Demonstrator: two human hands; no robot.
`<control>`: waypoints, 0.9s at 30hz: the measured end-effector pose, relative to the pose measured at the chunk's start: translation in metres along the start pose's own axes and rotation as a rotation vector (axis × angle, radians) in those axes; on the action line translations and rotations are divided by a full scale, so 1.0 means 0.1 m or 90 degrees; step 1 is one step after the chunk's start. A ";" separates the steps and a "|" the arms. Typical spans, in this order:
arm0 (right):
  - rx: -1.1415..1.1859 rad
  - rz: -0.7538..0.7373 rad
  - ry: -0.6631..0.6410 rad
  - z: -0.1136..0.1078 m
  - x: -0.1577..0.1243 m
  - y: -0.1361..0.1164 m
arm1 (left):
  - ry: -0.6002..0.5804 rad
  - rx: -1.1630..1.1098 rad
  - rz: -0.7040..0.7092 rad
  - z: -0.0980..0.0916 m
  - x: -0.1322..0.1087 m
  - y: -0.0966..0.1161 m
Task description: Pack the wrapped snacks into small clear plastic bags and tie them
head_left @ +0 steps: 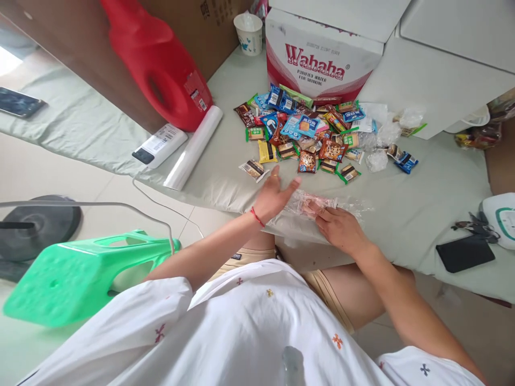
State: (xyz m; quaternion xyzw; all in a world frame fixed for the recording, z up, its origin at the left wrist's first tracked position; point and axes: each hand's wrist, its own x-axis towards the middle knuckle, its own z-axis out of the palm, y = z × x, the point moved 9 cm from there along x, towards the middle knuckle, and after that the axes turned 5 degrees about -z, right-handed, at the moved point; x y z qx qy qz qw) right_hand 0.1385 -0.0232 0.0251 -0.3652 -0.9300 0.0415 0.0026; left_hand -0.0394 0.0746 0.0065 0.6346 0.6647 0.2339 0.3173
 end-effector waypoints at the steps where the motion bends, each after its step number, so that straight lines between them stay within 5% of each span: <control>1: -0.009 -0.001 0.001 0.00 -0.01 0.00 | -0.037 0.043 0.003 0.06 0.02 0.03; 5: -0.006 0.003 0.011 -0.02 -0.04 0.00 | -0.191 0.132 0.002 0.19 0.01 -0.07; 9: -0.006 0.002 0.017 -0.02 -0.02 -0.02 | -0.256 -0.044 -0.049 0.10 -0.08 -0.18; 14: -0.016 0.011 0.039 0.01 0.04 -0.07 | -0.107 -0.113 0.092 0.01 -0.28 0.35; 18: 0.073 0.037 0.080 0.06 0.03 0.00 | -0.002 -0.078 0.284 0.21 -0.55 0.79; 27: 0.438 0.080 0.181 -0.03 -0.10 0.17 | 0.033 -0.013 0.484 0.60 -0.80 0.70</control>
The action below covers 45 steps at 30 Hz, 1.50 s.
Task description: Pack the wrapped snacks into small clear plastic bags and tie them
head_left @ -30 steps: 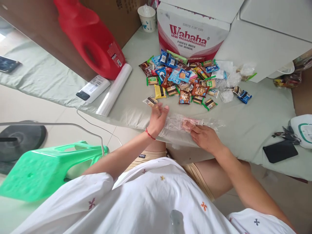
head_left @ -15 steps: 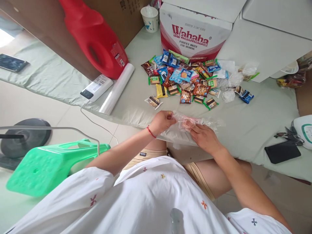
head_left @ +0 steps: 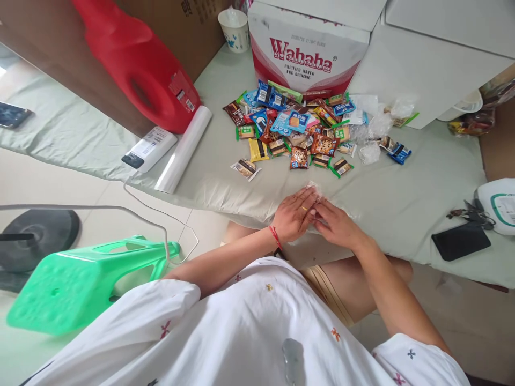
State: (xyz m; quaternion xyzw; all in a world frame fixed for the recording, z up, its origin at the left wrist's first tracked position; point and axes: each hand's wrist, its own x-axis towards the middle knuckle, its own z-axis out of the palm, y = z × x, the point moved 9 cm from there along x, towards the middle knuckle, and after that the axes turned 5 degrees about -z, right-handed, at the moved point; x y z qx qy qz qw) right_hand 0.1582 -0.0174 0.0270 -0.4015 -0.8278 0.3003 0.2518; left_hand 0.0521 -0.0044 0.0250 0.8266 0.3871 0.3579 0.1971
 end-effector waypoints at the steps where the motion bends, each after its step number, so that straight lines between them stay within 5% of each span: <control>1: 0.078 0.025 0.012 -0.05 -0.02 -0.01 | -0.009 0.019 0.004 0.04 0.00 -0.02; 4: 0.301 0.121 0.121 -0.37 -0.20 0.03 | -0.040 0.084 -0.022 0.15 0.00 -0.15; 6: 0.315 0.191 0.280 -0.75 -0.48 0.17 | -0.055 0.105 -0.023 0.20 -0.01 -0.20; 8: 0.164 0.246 0.429 -1.13 -0.85 0.31 | -0.047 0.093 -0.005 0.21 -0.04 -0.21; 10: -0.083 0.272 0.455 -1.30 -1.14 0.36 | -0.013 0.070 0.018 0.18 -0.05 -0.21; 12: -0.282 0.264 0.351 -1.17 -1.25 0.40 | 0.017 0.044 0.049 0.15 -0.06 -0.17; 15: -0.377 0.207 0.223 -0.75 -1.24 0.42 | 0.028 0.006 0.093 0.15 -0.04 -0.11; 20: -0.340 0.036 0.206 -0.30 -0.98 0.16 | 0.021 -0.023 0.056 0.15 0.04 -0.18; 23: -0.356 -0.015 0.276 -0.34 -0.96 -0.06 | 0.006 -0.018 0.051 0.16 0.08 -0.23; 28: -0.297 0.157 0.554 -0.59 -1.46 -0.36 | 0.016 -0.011 0.065 0.15 0.07 -0.23; 32: -0.068 0.348 0.532 -0.17 -1.60 -0.20 | 0.026 -0.014 0.062 0.14 0.05 -0.21; 37: 0.092 0.482 0.547 0.28 -1.41 0.17 | -0.005 -0.026 0.047 0.16 0.06 -0.23; 40: 0.166 0.500 0.571 0.34 -1.32 0.23 | -0.009 -0.024 0.040 0.17 0.07 -0.25; 45: 0.223 0.389 0.557 0.31 -1.29 -0.12 | -0.008 -0.031 0.067 0.17 0.06 -0.20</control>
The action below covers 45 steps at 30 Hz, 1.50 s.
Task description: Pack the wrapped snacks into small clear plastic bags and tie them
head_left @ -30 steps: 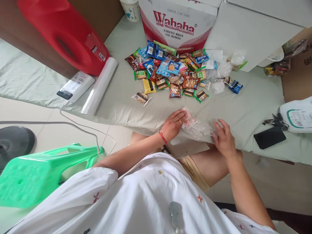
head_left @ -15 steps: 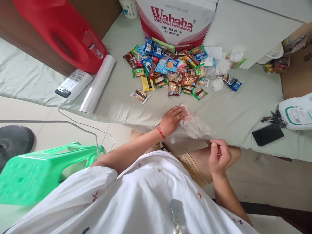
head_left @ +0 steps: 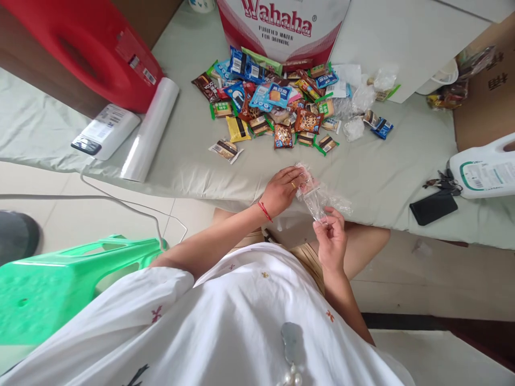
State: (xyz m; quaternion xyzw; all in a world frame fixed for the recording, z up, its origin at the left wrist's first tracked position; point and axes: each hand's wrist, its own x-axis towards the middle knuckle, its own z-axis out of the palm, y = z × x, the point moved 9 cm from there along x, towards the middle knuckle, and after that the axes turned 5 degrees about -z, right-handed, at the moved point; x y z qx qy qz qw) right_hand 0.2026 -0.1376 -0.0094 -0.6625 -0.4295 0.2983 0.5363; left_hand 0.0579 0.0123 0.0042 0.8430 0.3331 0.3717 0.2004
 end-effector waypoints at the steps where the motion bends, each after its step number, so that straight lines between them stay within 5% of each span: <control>1: 0.031 0.008 -0.032 0.04 -0.05 -0.01 | -0.008 -0.004 0.004 0.01 0.00 0.01; 5: 0.093 0.062 -0.045 0.13 -0.11 0.11 | -0.026 -0.009 -0.001 0.05 0.00 -0.01; 10: 0.033 0.017 0.114 -0.12 -0.08 0.14 | -0.028 -0.013 -0.006 0.07 0.00 -0.03; 15: 0.031 0.024 0.093 -0.25 -0.12 0.10 | -0.036 -0.017 -0.002 0.08 0.01 -0.02; 19: -0.020 0.002 0.159 -0.41 -0.20 -0.04 | -0.042 -0.015 -0.005 0.09 0.01 -0.03; 25: -0.192 -0.004 0.013 -0.33 -0.48 0.05 | -0.047 0.008 0.028 0.11 -0.01 0.01; 29: -0.088 0.098 0.237 -0.82 -0.38 0.31 | -0.074 0.038 0.014 0.13 -0.04 0.03; 31: 0.037 0.169 0.261 -0.90 -0.20 0.45 | -0.094 0.058 0.004 0.13 -0.05 0.05; 35: 0.098 0.217 0.175 -0.74 0.11 0.45 | -0.108 0.067 0.002 0.12 -0.07 0.07; 40: 0.074 0.245 0.044 -0.29 0.10 0.41 | -0.103 0.061 0.008 0.12 -0.08 0.05; 45: 0.137 0.135 0.118 -0.28 0.13 0.40 | -0.085 0.064 0.009 0.11 -0.07 0.04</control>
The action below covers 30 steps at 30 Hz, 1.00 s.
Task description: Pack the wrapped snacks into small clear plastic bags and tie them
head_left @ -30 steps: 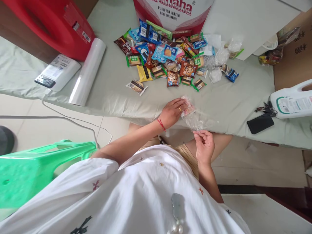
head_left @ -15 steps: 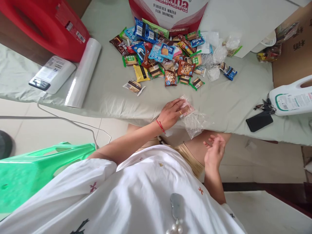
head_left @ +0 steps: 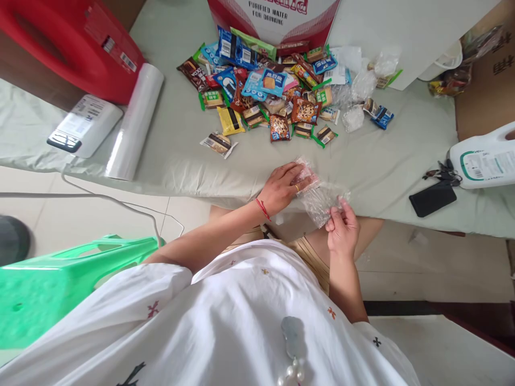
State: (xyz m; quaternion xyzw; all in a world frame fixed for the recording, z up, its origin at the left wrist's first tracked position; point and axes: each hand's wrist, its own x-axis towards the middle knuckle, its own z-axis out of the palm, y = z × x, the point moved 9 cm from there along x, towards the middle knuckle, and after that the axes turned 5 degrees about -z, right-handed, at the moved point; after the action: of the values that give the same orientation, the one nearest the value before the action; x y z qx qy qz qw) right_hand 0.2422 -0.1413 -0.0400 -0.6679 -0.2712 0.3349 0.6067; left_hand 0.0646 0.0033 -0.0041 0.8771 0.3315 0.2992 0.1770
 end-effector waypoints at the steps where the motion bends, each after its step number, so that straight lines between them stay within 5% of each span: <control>1: 0.021 -0.014 0.003 -0.03 -0.01 0.02 | 0.000 -0.005 0.001 0.00 0.00 0.00; 9: -0.102 -0.098 -0.097 -0.19 -0.13 0.05 | -0.017 -0.044 0.011 0.03 0.01 0.01; 17: -0.107 -0.053 0.032 -0.18 -0.05 -0.21 | -0.010 -0.039 0.034 0.01 0.00 0.06; 22: -0.150 -0.071 -0.142 0.29 -0.03 -0.74 | -0.019 -0.052 0.073 0.01 -0.03 0.10; 25: -0.143 -0.047 -0.163 0.60 0.24 -0.96 | -0.033 -0.093 0.084 0.03 -0.02 0.11; 30: -0.040 0.056 -0.140 1.04 0.78 -0.86 | -0.031 -0.224 0.051 0.01 0.07 0.07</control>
State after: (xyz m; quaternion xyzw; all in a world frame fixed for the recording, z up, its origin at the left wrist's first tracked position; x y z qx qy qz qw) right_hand 0.2148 -0.0060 0.0321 -0.6571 -0.3168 0.4235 0.5371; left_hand 0.0729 0.0034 0.0014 0.8522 0.2342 0.3383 0.3234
